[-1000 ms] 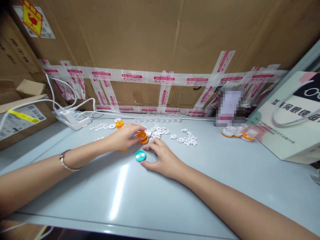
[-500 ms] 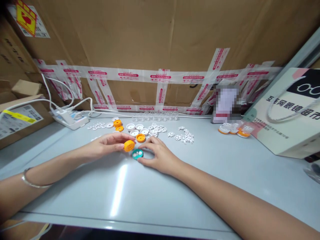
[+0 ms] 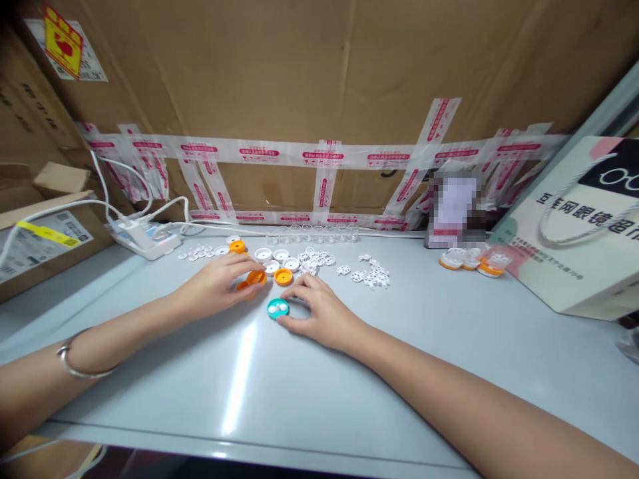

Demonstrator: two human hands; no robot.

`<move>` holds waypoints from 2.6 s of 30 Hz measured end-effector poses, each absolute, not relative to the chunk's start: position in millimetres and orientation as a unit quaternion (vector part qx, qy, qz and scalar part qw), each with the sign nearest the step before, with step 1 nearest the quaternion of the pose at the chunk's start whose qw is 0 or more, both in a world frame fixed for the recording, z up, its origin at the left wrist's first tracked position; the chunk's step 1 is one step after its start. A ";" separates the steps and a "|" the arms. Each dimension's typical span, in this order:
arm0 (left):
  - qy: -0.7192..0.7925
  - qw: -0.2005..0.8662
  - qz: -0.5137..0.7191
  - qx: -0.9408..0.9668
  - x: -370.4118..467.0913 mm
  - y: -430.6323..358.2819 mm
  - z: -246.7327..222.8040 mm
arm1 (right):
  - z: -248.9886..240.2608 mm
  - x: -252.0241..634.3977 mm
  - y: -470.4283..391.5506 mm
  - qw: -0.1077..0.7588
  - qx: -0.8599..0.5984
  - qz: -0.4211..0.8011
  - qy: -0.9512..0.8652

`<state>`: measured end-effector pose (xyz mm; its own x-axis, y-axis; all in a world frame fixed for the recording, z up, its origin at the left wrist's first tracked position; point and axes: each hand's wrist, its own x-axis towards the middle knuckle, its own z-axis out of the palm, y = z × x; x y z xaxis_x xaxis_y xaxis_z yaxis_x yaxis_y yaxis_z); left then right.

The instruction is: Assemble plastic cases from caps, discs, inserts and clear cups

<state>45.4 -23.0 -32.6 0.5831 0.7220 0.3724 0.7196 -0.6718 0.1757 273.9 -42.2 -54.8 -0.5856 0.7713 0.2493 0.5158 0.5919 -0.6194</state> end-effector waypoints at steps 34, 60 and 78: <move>0.366 0.541 0.174 0.737 44.2 -18.0 -23.3 | -54.7 274.4 -42.7 0.267 -0.370 0.238 -0.858; 0.343 0.261 0.126 0.894 61.3 -29.7 -16.4 | -56.6 274.7 -43.1 0.287 -0.366 0.207 -0.861; 0.321 0.192 0.116 0.920 66.4 -35.1 -14.9 | -57.8 274.8 -42.7 0.297 -0.355 0.199 -0.864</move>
